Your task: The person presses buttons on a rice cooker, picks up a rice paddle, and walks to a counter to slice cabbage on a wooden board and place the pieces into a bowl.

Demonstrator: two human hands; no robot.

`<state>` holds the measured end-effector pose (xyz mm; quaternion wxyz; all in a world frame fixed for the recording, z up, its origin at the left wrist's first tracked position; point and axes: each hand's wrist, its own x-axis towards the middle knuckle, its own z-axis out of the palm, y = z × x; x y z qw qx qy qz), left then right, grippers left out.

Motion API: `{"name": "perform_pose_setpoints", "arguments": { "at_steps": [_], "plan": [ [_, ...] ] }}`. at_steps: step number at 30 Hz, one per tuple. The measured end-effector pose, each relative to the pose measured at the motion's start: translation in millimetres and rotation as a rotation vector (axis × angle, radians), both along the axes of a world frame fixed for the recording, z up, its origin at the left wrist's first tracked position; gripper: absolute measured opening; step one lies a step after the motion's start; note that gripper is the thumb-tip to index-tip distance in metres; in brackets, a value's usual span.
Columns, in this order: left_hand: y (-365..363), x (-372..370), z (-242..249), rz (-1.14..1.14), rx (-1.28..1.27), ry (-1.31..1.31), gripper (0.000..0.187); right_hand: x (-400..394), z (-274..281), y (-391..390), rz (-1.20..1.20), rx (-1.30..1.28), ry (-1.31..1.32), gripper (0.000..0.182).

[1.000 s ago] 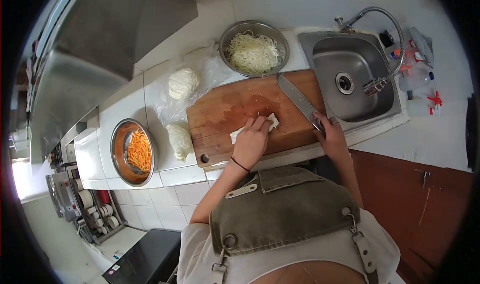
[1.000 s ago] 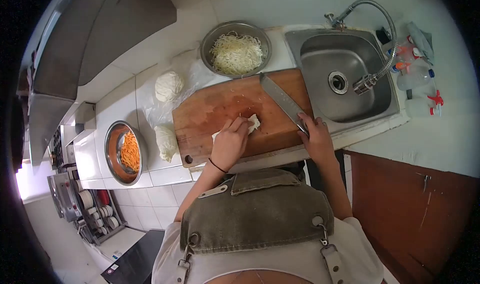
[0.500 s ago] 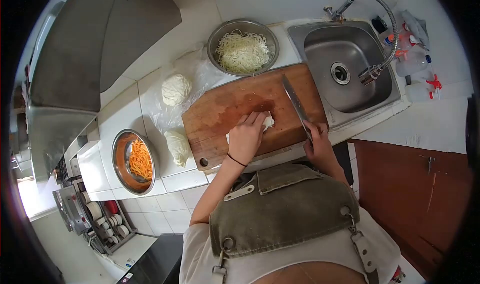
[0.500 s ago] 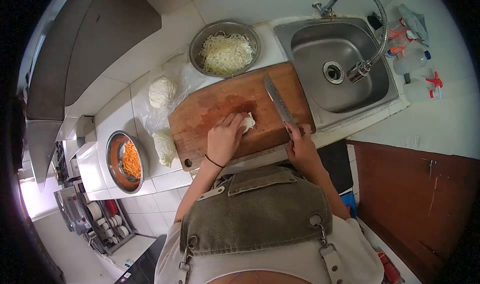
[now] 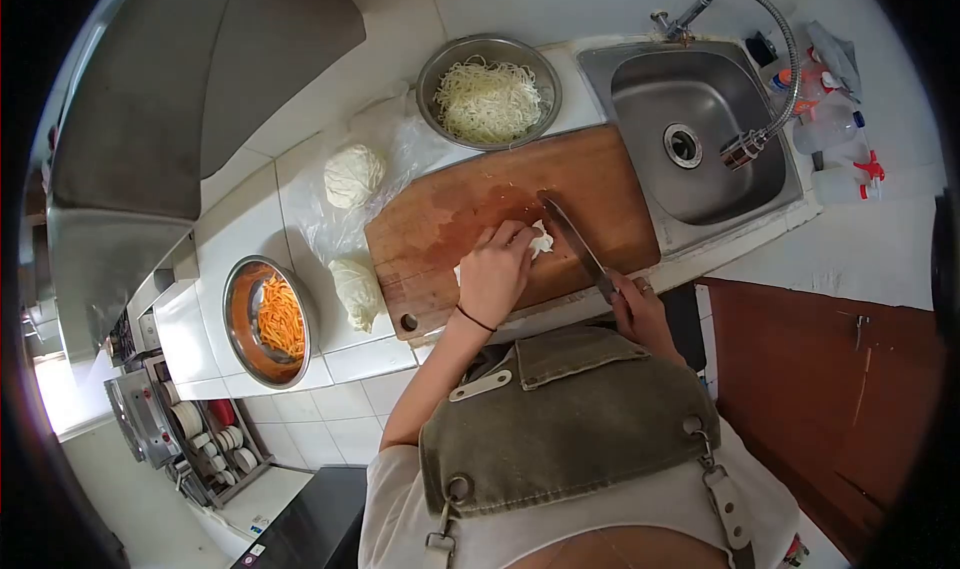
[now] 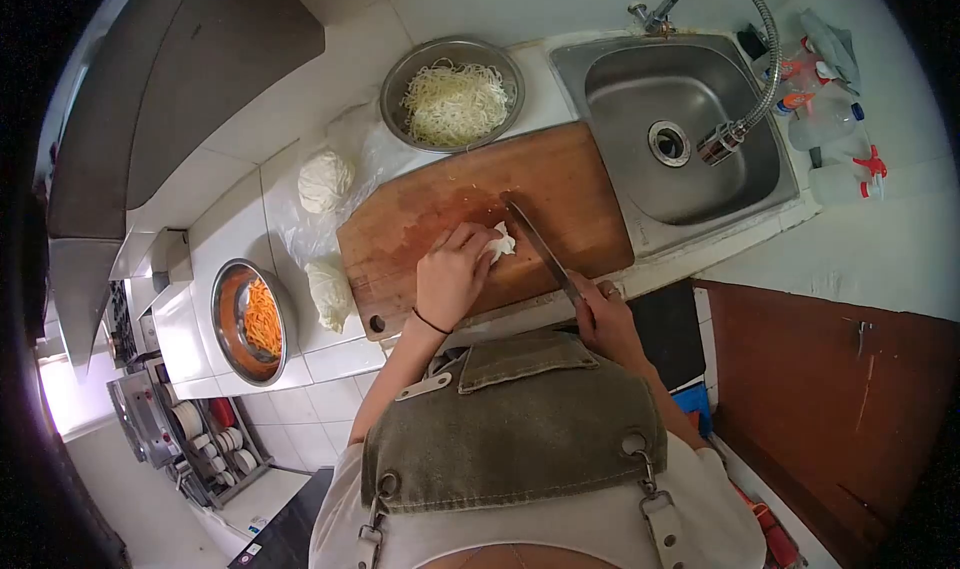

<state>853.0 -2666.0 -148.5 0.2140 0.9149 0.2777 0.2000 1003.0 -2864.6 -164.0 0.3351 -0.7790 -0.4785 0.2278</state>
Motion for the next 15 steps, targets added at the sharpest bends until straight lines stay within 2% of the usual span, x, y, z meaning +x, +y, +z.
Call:
{"name": "perform_pose_setpoints", "arguments": {
  "at_steps": [2,6,8,11,15],
  "plan": [
    [0.8,0.1,-0.3,0.000,-0.011,0.011,0.021,-2.5,-5.3,-2.1,-0.003,-0.011,-0.122,0.044],
    [2.6,1.0,-0.3,-0.007,-0.036,0.012,0.021,-8.5,-3.3,-6.2,0.037,-0.095,-0.122,0.048],
    [3.8,1.3,1.0,-0.020,-0.042,0.018,0.021,-7.6,-2.9,-6.3,0.079,-0.229,-0.056,0.053],
    [4.1,0.6,0.4,-0.025,-0.059,0.029,0.023,-5.4,3.4,-2.2,0.066,-0.130,-0.037,0.057],
    [3.5,1.2,0.6,-0.009,-0.068,0.054,0.026,-10.0,6.9,-5.4,0.095,-0.186,-0.026,0.061]
  ]
}}
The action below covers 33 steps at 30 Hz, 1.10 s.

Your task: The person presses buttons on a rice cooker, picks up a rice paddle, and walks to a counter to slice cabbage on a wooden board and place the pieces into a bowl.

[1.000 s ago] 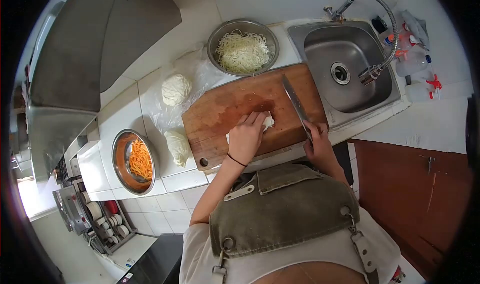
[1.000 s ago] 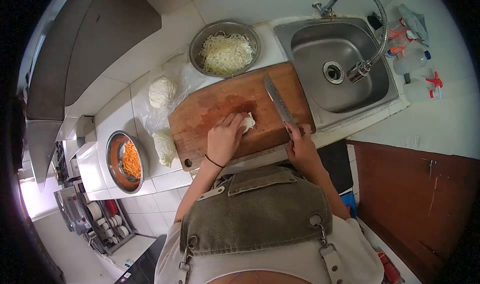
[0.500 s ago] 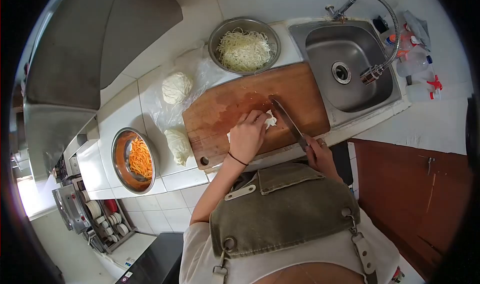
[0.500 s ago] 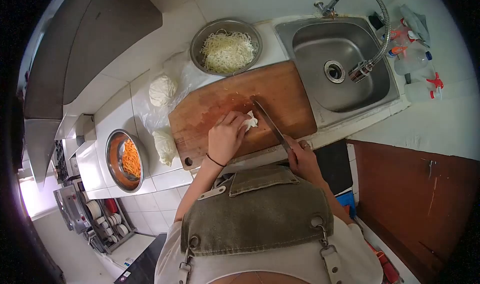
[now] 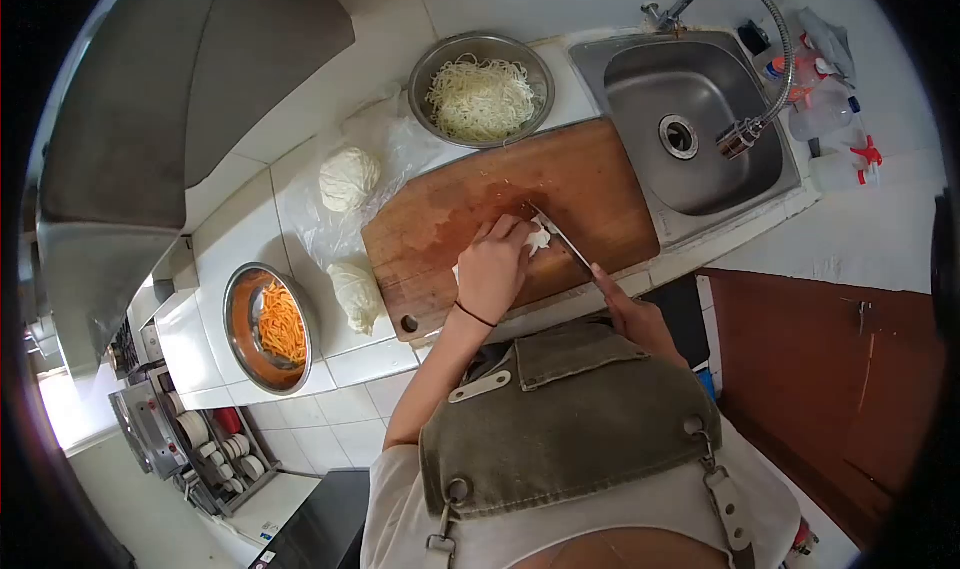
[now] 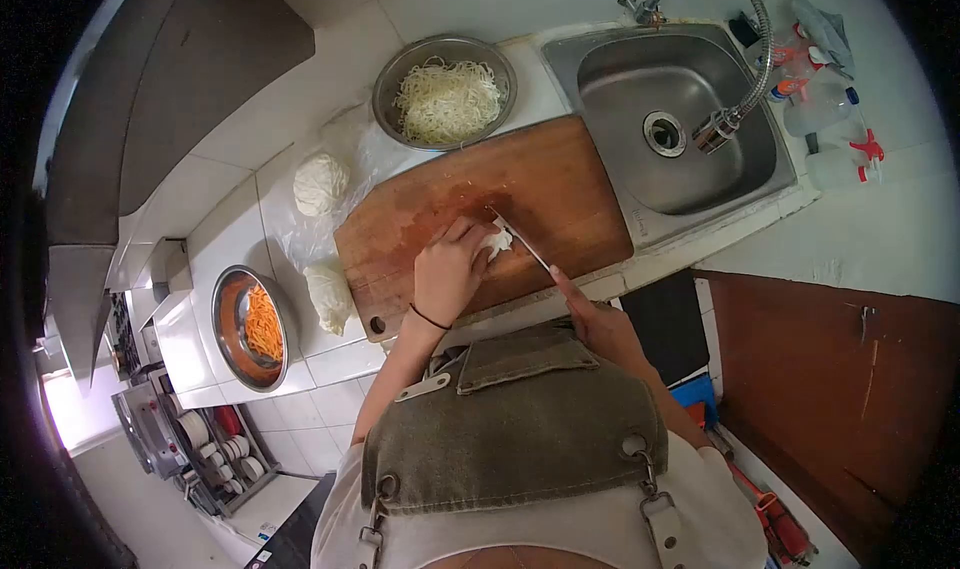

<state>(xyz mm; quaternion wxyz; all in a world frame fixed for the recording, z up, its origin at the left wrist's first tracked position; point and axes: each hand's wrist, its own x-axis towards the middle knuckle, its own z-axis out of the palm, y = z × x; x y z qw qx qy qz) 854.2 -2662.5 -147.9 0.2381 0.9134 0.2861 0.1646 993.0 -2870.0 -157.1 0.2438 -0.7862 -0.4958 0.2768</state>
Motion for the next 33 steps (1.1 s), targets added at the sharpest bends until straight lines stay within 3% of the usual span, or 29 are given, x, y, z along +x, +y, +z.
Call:
{"name": "perform_pose_setpoints", "arguments": {
  "at_steps": [8,17,33],
  "plan": [
    [0.0,1.4,3.6,0.007,-0.010,0.005,0.026,-5.1,12.4,-3.0,0.036,-0.014,0.046,0.075],
    [1.8,3.3,2.0,-0.015,-0.038,-0.002,0.027,-4.3,-2.1,28.6,0.063,-0.037,0.036,0.063],
    [1.5,5.4,7.0,0.014,-0.103,0.035,0.023,-4.2,18.6,6.0,0.055,-0.114,0.008,0.068]
  ]
}}
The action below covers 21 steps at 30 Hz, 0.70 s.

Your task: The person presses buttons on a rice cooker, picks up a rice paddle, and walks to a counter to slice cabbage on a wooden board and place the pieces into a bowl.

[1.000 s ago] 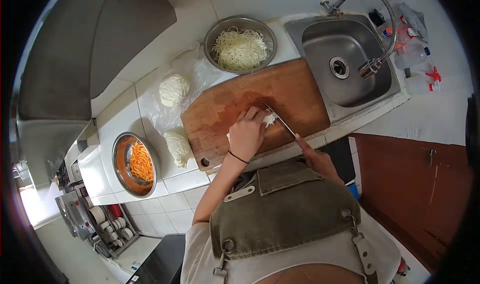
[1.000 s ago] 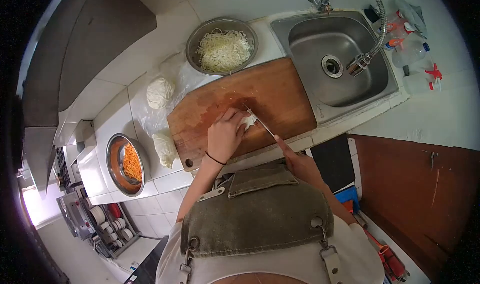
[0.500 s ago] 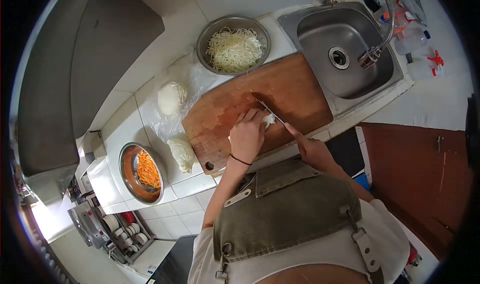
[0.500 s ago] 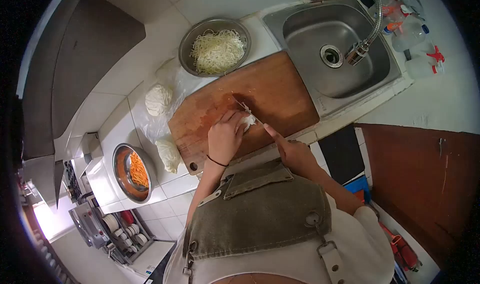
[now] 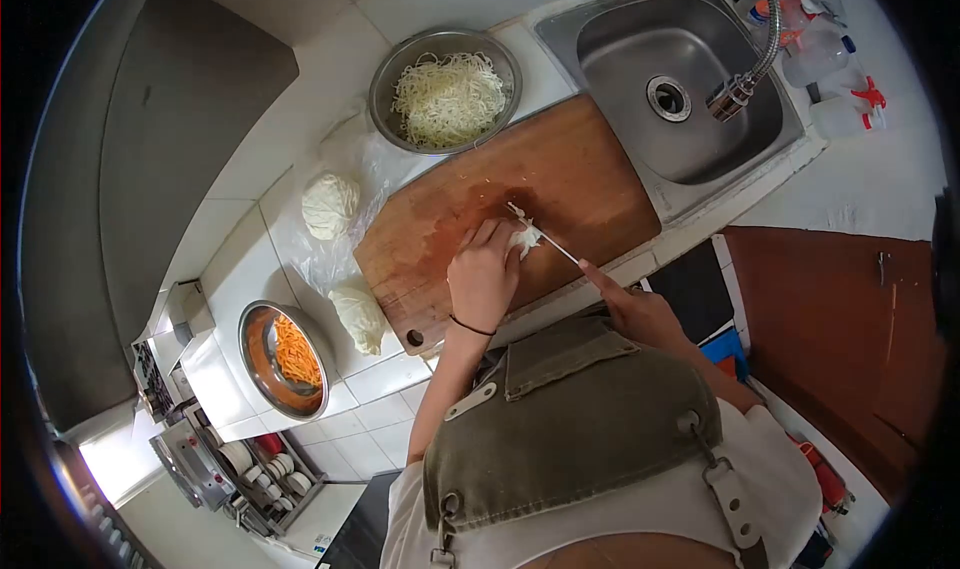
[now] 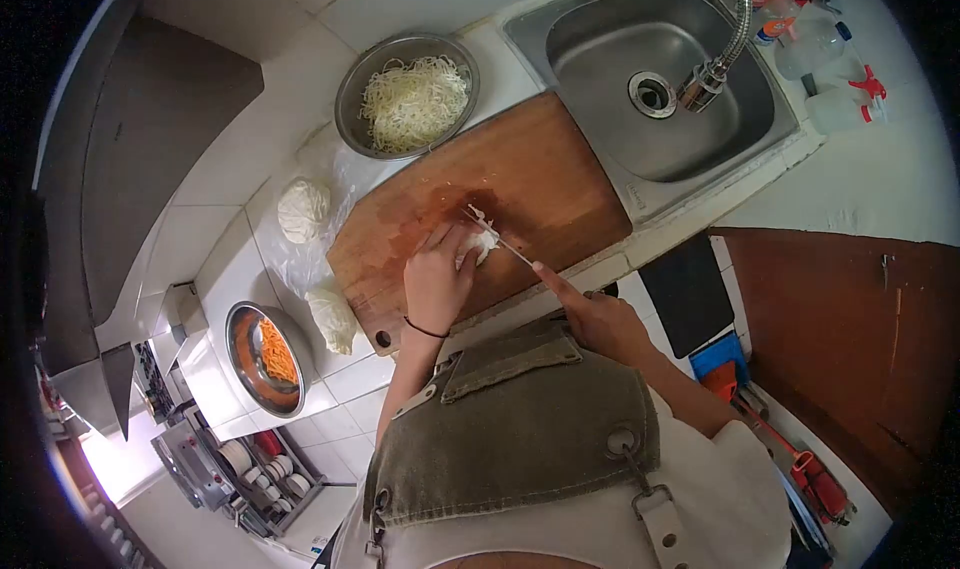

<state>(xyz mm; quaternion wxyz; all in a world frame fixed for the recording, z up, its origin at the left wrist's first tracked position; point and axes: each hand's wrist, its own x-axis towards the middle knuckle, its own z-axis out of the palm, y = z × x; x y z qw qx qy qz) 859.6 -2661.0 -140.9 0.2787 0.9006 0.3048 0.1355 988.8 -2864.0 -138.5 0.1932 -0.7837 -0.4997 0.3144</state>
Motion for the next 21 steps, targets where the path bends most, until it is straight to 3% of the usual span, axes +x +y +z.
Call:
{"name": "perform_pose_setpoints", "arguments": {
  "at_steps": [9,21],
  "plan": [
    [0.5,-0.1,-1.8,-0.012,0.003,0.025,0.022,0.3,-12.3,10.7,0.060,-0.039,-0.061,0.071],
    [-1.5,-0.7,-7.1,0.004,0.034,-0.028,0.023,1.1,-14.3,41.8,0.030,-0.018,0.067,0.067]
  ]
}}
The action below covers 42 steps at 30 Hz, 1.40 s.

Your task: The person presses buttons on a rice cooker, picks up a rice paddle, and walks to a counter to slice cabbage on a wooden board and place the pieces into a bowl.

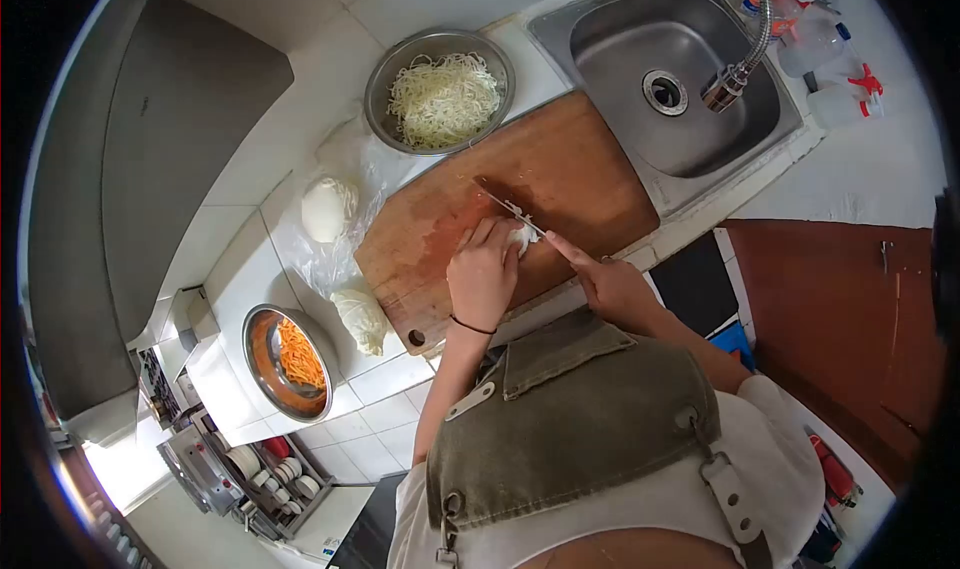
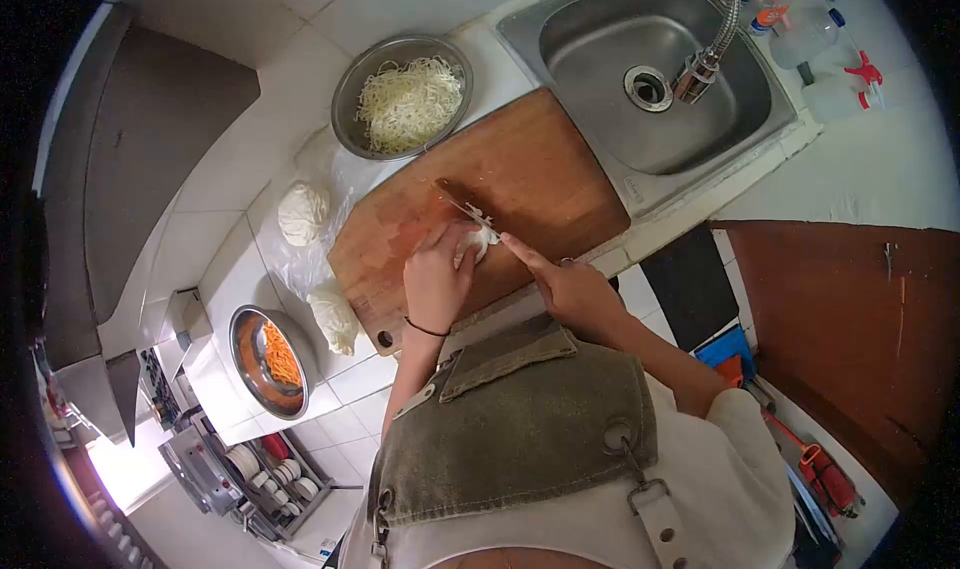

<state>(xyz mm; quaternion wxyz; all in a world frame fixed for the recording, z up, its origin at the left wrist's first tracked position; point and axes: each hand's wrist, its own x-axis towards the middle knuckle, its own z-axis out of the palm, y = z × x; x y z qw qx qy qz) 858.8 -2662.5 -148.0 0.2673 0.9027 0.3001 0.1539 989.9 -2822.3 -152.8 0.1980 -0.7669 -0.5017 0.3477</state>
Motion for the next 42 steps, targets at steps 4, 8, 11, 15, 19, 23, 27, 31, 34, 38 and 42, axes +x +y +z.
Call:
{"name": "perform_pose_setpoints", "arguments": {
  "at_steps": [4,8,11,15,19,23,27,31,34,38,42],
  "plan": [
    [0.6,-0.3,2.5,0.011,-0.018,-0.007,0.023,-0.8,6.9,-15.1,-0.018,0.052,-0.042,0.065],
    [-0.1,1.1,3.3,0.012,-0.015,0.023,0.023,2.0,11.9,-27.7,0.018,0.005,-0.048,0.069],
    [0.4,0.9,1.2,0.015,-0.021,0.005,0.023,1.6,6.5,-28.3,0.020,0.022,-0.045,0.069],
    [1.6,0.4,2.2,0.005,-0.017,-0.017,0.023,1.2,7.9,-9.4,-0.013,-0.035,0.007,0.062],
    [0.3,0.8,1.6,0.023,-0.036,-0.017,0.023,0.9,9.5,10.5,-0.002,0.040,-0.009,0.059],
    [-0.2,-0.6,0.3,0.025,-0.039,-0.017,0.022,0.9,11.2,13.0,-0.026,0.047,0.044,0.057],
    [1.0,-2.3,-4.3,0.045,-0.021,0.002,0.023,5.0,-4.6,7.8,-0.061,0.266,0.086,0.056],
    [-0.6,-2.0,-2.9,0.056,-0.092,-0.025,0.023,8.4,16.0,2.8,-0.108,0.250,0.103,0.056],
    [-1.3,-0.8,-2.7,0.052,-0.073,-0.031,0.022,7.3,22.4,-5.7,-0.093,0.153,0.063,0.057],
    [-1.9,-1.6,-1.2,0.053,-0.076,0.015,0.022,4.2,26.1,-14.1,-0.047,0.043,0.032,0.060],
    [-2.5,-2.4,-4.4,0.048,-0.036,-0.012,0.023,0.5,14.9,-12.7,-0.048,0.016,0.013,0.060]
  ]
}}
